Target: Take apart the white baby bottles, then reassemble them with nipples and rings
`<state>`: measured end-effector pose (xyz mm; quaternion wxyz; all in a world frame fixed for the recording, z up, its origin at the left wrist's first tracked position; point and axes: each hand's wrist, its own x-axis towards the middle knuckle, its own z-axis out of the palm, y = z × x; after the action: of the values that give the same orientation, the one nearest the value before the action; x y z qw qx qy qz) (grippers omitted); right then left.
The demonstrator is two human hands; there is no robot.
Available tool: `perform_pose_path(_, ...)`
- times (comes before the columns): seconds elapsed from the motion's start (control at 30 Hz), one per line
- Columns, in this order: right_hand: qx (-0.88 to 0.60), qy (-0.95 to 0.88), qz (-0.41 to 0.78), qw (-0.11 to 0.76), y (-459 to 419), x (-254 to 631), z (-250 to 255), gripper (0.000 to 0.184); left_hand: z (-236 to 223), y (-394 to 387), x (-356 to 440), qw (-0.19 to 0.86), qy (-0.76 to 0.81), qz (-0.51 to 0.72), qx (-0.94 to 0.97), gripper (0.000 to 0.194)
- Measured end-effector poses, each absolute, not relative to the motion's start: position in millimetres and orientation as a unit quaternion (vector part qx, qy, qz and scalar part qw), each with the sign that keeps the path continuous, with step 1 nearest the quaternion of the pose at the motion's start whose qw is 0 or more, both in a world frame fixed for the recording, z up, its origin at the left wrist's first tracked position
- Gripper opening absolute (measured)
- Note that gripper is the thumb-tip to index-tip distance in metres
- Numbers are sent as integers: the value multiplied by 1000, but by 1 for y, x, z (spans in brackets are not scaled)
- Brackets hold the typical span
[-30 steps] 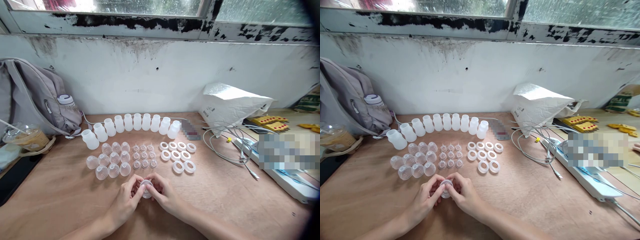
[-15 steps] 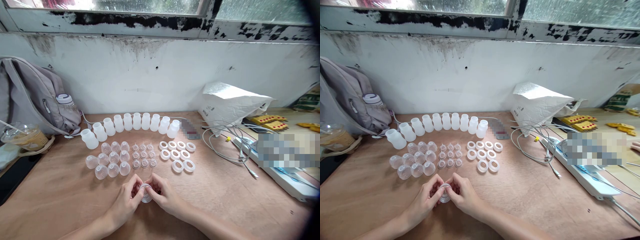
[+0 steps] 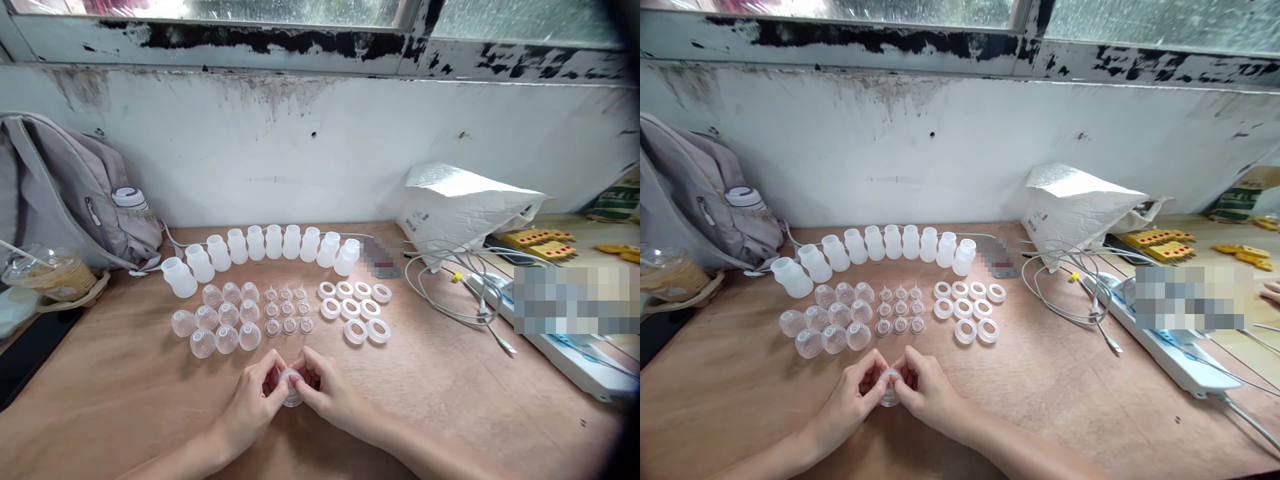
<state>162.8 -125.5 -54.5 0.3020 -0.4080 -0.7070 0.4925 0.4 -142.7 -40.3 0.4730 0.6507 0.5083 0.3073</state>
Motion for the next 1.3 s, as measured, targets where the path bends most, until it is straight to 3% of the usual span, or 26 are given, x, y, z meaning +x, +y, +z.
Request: perform_pose_path(1.3,-408,-728,459,304,-126,165,-61,10,-43,-141,-1,453,508,312,663,8)
